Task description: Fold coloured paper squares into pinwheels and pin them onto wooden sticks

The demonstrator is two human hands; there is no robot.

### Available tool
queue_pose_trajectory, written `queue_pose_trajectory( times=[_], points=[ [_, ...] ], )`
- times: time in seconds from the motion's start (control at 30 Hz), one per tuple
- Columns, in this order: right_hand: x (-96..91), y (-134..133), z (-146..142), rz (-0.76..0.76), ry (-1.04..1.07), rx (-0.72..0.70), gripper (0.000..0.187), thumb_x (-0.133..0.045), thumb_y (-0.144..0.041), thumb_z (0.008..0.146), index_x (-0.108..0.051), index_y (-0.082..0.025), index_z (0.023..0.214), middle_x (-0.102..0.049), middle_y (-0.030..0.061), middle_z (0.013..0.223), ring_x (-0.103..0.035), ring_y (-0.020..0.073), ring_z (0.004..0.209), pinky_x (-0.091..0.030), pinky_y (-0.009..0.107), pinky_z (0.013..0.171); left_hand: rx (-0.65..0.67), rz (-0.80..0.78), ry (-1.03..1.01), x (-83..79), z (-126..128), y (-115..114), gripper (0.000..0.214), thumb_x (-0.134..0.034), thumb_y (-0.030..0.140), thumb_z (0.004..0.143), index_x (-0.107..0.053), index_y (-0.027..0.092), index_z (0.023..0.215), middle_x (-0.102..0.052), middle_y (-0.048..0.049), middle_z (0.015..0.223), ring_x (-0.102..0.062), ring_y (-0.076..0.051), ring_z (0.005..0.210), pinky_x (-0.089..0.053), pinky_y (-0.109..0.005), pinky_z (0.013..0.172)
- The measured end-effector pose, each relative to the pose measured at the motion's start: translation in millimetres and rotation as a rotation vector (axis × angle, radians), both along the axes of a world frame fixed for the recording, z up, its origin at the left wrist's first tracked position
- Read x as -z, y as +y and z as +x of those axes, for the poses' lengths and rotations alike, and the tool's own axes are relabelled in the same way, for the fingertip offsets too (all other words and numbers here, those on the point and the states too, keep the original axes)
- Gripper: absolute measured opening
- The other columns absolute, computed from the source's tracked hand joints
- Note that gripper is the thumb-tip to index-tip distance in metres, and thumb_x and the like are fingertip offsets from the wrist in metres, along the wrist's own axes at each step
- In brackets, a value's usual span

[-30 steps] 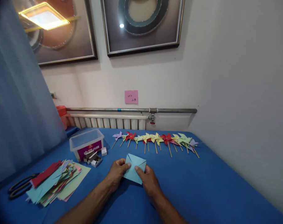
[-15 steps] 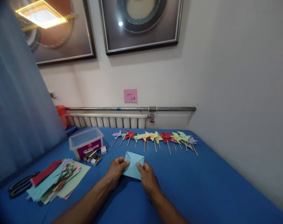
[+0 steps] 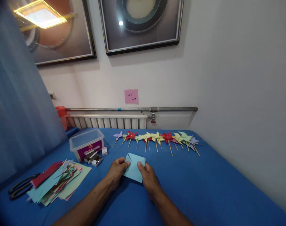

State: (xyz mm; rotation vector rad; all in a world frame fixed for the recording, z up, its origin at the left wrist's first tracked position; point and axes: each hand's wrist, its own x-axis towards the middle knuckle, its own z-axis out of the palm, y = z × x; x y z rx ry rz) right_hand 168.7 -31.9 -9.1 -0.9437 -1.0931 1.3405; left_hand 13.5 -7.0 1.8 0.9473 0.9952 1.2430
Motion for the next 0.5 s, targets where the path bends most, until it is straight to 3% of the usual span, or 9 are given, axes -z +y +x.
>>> queue_pose_trajectory(
  times=[0.23,0.5],
  points=[
    [1.5,1.7,-0.5,-0.032,-0.043,0.035,0.052,-0.083,-0.057,0.07,-0.076,-0.016,0.101,-0.079,0.0052,0.079,-0.071,0.0259,0.073,-0.053,0.035,0.068,-0.06,0.016,0.03,-2.7,-0.2,-0.3,0.037,-0.091,0.036,0.05,-0.066,0.015,0.068,-0.062,0.0014,0.055,-0.049,-0.01,0.049,-0.038,-0.024,0.051],
    [-2.1,-1.1,-0.3,-0.032,-0.017,-0.01,0.055,-0.075,-0.067,0.076,-0.076,-0.016,0.098,-0.076,0.0047,0.074,-0.069,0.0249,0.069,-0.052,0.035,0.068,-0.151,0.078,0.032,-2.5,0.3,1.9,0.035,-0.09,0.032,0.052,-0.063,0.016,0.067,-0.059,0.0034,0.056,-0.048,-0.009,0.051,-0.036,-0.023,0.053]
  ],
)
